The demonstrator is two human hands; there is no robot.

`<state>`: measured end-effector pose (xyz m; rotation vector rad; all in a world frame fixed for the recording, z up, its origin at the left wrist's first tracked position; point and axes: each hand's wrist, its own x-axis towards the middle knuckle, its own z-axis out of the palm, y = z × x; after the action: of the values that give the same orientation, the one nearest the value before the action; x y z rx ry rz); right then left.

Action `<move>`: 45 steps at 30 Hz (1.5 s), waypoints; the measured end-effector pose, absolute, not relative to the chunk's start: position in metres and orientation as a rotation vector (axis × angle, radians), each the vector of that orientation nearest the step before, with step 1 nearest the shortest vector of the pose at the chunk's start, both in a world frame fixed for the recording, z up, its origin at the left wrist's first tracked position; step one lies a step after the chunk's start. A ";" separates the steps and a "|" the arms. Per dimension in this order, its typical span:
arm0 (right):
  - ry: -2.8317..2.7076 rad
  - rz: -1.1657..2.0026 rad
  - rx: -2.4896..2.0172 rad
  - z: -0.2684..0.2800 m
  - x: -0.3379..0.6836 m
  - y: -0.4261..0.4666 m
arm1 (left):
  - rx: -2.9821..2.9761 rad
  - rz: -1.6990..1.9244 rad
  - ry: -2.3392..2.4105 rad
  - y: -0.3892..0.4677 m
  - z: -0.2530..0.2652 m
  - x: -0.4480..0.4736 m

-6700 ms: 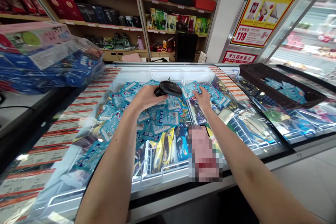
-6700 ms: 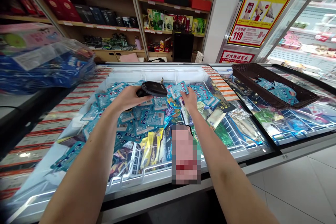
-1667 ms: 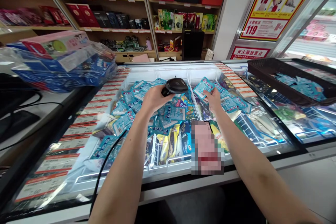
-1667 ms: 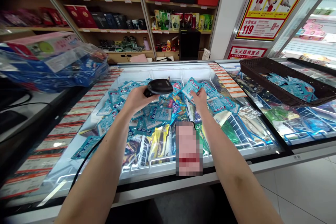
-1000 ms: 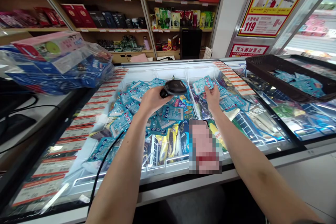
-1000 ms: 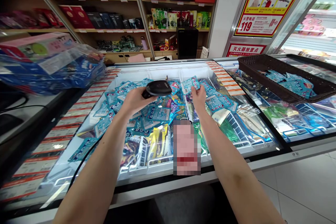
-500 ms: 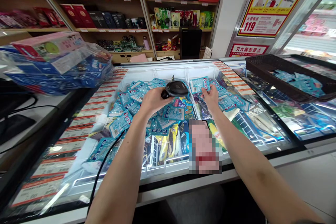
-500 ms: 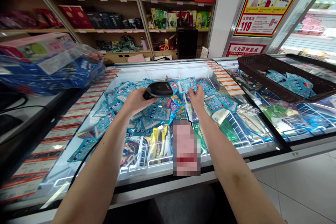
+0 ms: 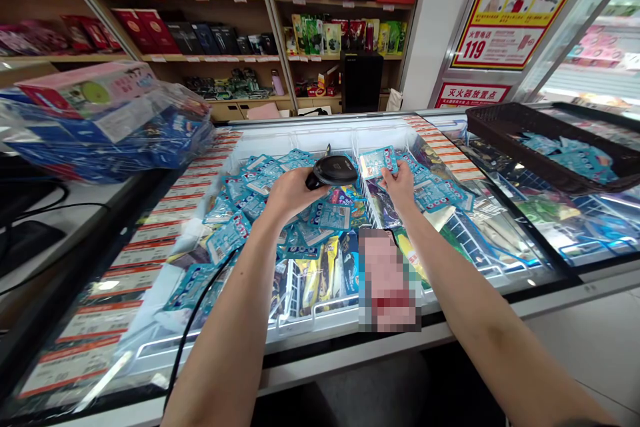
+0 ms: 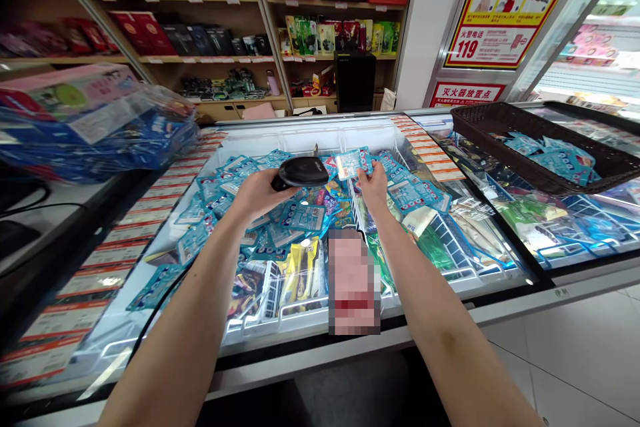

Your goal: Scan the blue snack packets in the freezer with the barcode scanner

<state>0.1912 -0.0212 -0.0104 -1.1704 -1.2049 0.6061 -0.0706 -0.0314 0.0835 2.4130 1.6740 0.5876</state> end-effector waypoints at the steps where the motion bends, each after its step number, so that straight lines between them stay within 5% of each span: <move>1: -1.187 0.589 -1.193 -0.011 0.191 -0.021 | 2.415 0.588 1.673 -0.031 0.083 -0.071; 8: -1.166 0.421 -1.339 -0.014 0.191 -0.020 | 2.388 0.610 1.668 -0.031 0.083 -0.072; 22: -1.225 -0.401 -1.834 0.003 0.198 -0.036 | 2.360 0.665 1.681 -0.034 0.085 -0.079; 27: -1.698 -0.297 -1.637 -0.004 0.191 -0.035 | 2.365 0.693 1.676 -0.034 0.085 -0.080; 35: -1.607 -0.264 -1.636 -0.012 0.197 -0.031 | 2.324 0.701 1.723 -0.034 0.086 -0.081; 45: -2.189 0.255 -1.217 0.007 0.168 -0.040 | 2.272 0.811 1.800 -0.032 0.087 -0.089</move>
<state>0.1677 -0.0401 0.0069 -1.2170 -2.1889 0.2555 -0.0888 -0.0316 0.0868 2.2721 1.7996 0.8110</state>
